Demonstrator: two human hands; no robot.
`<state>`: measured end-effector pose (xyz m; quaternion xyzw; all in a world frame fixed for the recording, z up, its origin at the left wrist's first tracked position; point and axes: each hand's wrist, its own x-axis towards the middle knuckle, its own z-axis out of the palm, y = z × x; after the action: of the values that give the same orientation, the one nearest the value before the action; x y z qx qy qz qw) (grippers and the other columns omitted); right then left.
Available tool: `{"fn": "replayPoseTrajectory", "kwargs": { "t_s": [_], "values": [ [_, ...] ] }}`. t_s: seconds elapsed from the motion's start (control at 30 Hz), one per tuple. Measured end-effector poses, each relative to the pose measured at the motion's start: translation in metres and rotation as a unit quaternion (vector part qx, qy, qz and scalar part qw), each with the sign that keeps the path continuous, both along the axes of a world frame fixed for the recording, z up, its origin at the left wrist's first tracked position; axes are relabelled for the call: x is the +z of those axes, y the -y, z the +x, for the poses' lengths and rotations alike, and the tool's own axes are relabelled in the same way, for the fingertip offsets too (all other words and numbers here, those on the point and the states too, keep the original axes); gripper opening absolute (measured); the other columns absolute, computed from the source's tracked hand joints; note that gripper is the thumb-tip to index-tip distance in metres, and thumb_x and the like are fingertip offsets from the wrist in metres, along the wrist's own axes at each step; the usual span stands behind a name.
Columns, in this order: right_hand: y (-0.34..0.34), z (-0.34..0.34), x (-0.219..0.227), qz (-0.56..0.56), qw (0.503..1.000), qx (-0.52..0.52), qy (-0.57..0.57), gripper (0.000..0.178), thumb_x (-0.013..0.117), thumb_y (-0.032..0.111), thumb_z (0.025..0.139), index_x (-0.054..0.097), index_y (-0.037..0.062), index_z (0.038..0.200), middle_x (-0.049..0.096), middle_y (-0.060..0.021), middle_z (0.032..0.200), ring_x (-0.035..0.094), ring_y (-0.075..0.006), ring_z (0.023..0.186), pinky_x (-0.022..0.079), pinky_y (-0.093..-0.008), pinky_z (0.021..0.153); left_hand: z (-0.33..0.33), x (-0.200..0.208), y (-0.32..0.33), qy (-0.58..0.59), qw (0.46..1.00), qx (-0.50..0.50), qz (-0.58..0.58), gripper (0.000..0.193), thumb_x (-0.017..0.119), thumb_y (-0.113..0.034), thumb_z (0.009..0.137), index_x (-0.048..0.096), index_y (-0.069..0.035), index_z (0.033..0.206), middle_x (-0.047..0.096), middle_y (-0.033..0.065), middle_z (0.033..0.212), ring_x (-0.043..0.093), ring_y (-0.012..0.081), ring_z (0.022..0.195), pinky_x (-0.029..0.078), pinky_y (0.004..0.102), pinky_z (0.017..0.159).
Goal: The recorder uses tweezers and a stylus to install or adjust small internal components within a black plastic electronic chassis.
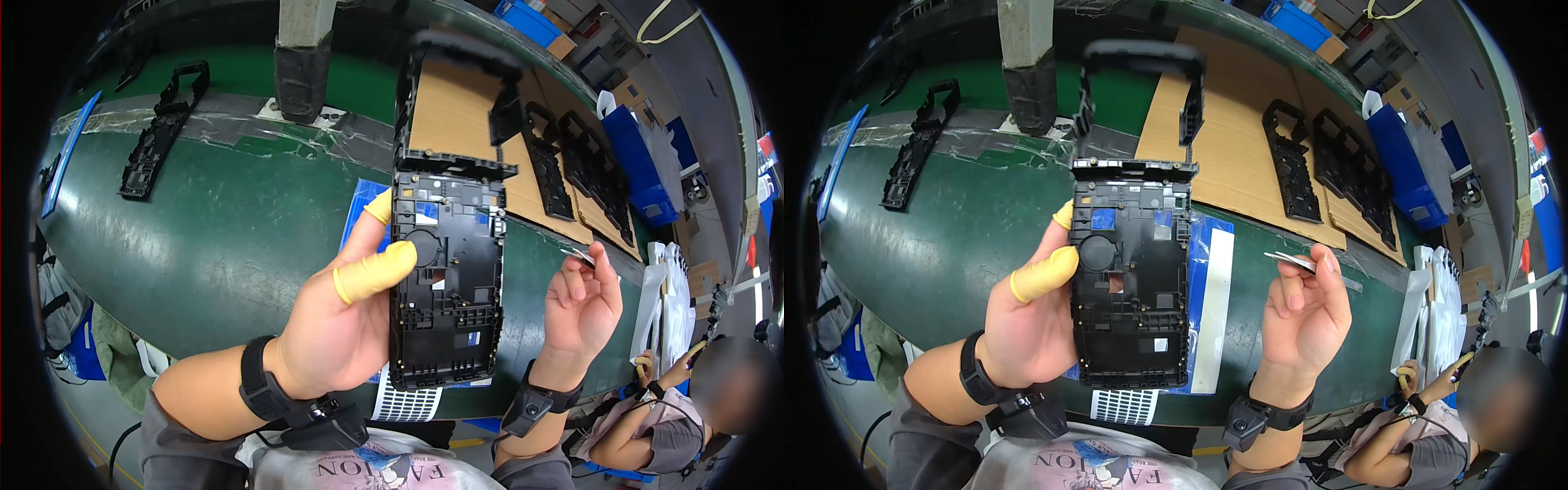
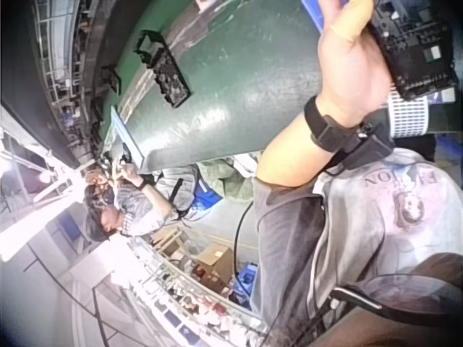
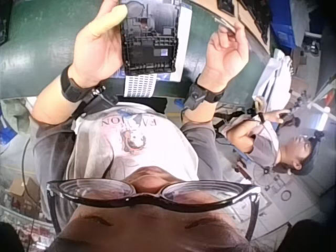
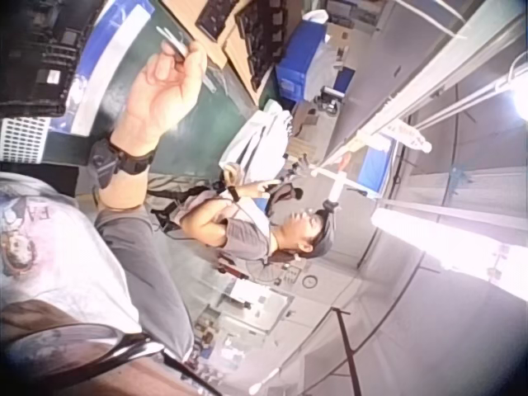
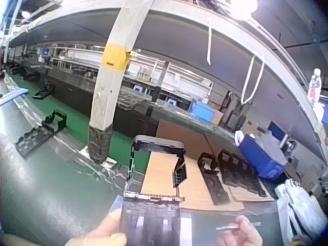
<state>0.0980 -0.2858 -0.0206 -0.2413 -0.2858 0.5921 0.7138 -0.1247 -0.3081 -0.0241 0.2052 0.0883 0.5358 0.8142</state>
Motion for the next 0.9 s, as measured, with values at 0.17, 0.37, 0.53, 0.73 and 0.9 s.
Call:
{"fn": "replayPoseTrajectory", "kwargs": {
  "t_s": [0.17,0.37,0.53,0.73,0.9],
  "values": [
    [-0.002,0.002,-0.002,0.0,1.0,0.0,0.003,0.019,0.043,0.01,0.081,0.054,-0.0028,0.09,0.059,-0.0195,0.075,0.039,-0.0112,0.045,0.029,-0.0197,0.04,0.004,-0.002,-0.002,0.041,0.998,-0.002,-0.049,0.039,0.04,-0.011,0.083,0.029,-0.009,0.121,0.043,0.0077,0.114,0.045,0.0198,0.103,0.04,0.0371,0.085],
    [-0.004,0.001,-0.001,-0.005,1.0,0.0,0.003,0.018,0.044,0.01,0.08,0.054,-0.0023,0.089,0.059,-0.0194,0.074,0.04,-0.0113,0.044,0.029,-0.0198,0.04,0.005,0.001,-0.001,0.038,0.998,0.001,-0.058,0.041,0.04,-0.011,0.083,0.029,-0.01,0.121,0.043,0.0077,0.114,0.045,0.0203,0.103,0.04,0.0375,0.085],
    [-0.01,0.007,-0.004,-0.02,0.999,-0.029,0.002,0.016,0.046,0.01,0.079,0.054,-0.0009,0.087,0.059,-0.0195,0.073,0.041,-0.0112,0.044,0.029,-0.0195,0.039,0.005,-0.011,-0.031,-0.033,0.996,0.023,-0.074,0.031,0.04,-0.01,0.083,0.037,-0.01,0.114,0.049,0.0063,0.103,0.051,0.0189,0.091,0.044,0.0364,0.078],
    [-0.016,0.017,-0.006,-0.046,0.998,-0.039,-0.015,0.012,0.049,0.01,0.078,0.054,0.0007,0.084,0.058,-0.0203,0.07,0.041,-0.011,0.043,0.029,-0.0198,0.039,-0.016,0.031,-0.168,-0.339,0.928,0.139,-0.074,0.04,0.045,-0.028,0.082,0.042,0.002,0.108,0.048,0.0207,0.108,0.049,0.029,0.098,0.042,0.0426,0.081],
    [-0.023,0.031,-0.01,-0.066,0.993,-0.09,-0.04,0.01,0.05,0.009,0.077,0.052,0.0012,0.083,0.057,-0.0199,0.07,0.041,-0.0113,0.043,0.029,-0.0202,0.039,0.013,0.004,-0.223,-0.74,0.401,0.493,0.221,0.058,0.063,-0.025,0.068,0.037,0.0,0.113,0.038,0.0224,0.113,0.038,0.0352,0.104,0.035,0.0403,0.086]
  ]
}}
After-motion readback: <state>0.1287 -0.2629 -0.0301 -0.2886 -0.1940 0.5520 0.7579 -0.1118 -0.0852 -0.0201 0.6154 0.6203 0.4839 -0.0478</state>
